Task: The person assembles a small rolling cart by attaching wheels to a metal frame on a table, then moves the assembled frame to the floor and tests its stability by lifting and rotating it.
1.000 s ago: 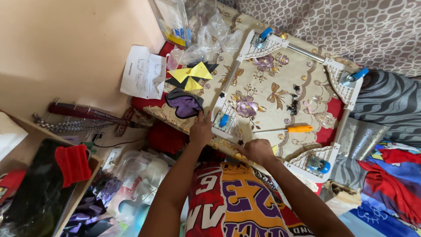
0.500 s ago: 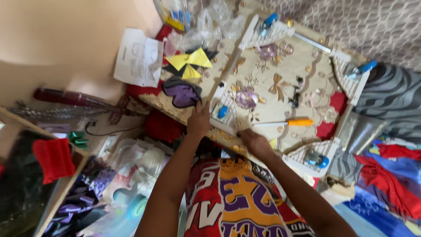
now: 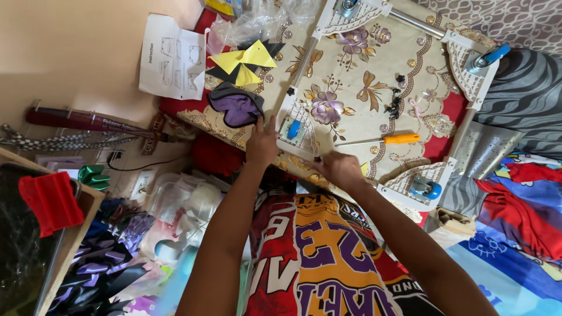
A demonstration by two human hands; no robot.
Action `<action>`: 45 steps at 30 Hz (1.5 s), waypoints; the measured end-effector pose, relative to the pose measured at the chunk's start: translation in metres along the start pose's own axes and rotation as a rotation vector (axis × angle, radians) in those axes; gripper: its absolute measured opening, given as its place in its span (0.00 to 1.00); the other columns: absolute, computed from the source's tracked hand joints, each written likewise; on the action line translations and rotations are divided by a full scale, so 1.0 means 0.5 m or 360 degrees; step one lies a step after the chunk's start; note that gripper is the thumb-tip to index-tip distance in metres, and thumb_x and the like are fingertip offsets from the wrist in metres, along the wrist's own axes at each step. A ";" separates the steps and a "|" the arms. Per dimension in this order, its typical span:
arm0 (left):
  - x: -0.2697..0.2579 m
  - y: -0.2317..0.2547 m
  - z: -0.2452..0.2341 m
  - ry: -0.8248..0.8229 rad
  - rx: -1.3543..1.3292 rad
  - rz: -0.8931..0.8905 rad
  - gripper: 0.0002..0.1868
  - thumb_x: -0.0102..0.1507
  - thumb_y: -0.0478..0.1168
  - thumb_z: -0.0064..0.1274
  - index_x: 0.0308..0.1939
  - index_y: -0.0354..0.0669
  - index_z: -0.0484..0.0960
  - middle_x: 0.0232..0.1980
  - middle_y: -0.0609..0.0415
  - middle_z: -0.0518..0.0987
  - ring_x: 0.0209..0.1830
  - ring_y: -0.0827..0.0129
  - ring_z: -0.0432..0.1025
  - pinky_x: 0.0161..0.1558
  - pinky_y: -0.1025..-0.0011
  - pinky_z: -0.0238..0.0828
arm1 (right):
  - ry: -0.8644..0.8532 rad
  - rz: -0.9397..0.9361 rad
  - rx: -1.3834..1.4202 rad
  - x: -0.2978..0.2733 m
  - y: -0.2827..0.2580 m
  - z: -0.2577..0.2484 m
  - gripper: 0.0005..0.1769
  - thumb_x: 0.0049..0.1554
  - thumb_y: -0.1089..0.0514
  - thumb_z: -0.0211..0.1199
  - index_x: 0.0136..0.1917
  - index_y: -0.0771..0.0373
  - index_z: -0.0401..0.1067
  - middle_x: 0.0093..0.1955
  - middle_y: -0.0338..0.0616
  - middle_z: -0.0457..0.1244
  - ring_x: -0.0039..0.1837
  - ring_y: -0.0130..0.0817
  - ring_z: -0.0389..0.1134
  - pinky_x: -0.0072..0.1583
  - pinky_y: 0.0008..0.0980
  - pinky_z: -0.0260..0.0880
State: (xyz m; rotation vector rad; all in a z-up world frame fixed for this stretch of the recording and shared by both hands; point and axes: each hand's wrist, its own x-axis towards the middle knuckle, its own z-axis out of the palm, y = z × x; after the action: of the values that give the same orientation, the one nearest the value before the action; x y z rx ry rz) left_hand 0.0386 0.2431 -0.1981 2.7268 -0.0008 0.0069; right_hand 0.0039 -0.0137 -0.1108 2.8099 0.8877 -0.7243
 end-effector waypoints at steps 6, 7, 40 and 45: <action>0.007 0.001 -0.005 -0.0083 0.0041 -0.0029 0.33 0.67 0.48 0.52 0.76 0.53 0.63 0.77 0.35 0.60 0.70 0.40 0.63 0.57 0.53 0.73 | 0.0360 -0.0258 -0.0328 0.027 0.017 0.058 0.17 0.60 0.52 0.55 0.62 0.51 0.73 0.57 0.41 0.66 0.53 0.37 0.71 0.43 0.29 0.77; 0.003 0.000 -0.005 -0.0103 0.0046 -0.0032 0.32 0.68 0.48 0.51 0.77 0.53 0.63 0.77 0.35 0.59 0.71 0.39 0.62 0.57 0.53 0.72 | 0.0166 -0.0131 -0.0216 0.028 0.017 0.069 0.17 0.67 0.49 0.52 0.67 0.49 0.71 0.56 0.42 0.66 0.51 0.37 0.71 0.45 0.32 0.77; 0.008 0.011 -0.026 -0.0246 0.0070 -0.0086 0.33 0.69 0.49 0.47 0.78 0.53 0.58 0.78 0.38 0.56 0.73 0.41 0.58 0.60 0.52 0.70 | 0.0471 0.0076 0.0765 0.030 0.005 0.043 0.15 0.59 0.55 0.68 0.59 0.59 0.76 0.54 0.48 0.69 0.44 0.42 0.74 0.49 0.35 0.78; 0.010 0.014 -0.034 -0.0258 0.0062 -0.0091 0.33 0.70 0.50 0.47 0.78 0.53 0.58 0.78 0.38 0.57 0.74 0.43 0.59 0.61 0.53 0.70 | 0.0464 -0.0302 0.0385 0.024 0.026 0.019 0.32 0.50 0.74 0.61 0.65 0.53 0.74 0.62 0.52 0.65 0.55 0.45 0.70 0.58 0.34 0.74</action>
State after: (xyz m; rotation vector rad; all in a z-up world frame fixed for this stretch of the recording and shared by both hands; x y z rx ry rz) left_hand 0.0433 0.2435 -0.1794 2.7569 0.0310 -0.2324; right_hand 0.0160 -0.0206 -0.1252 3.1329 1.2014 -0.4763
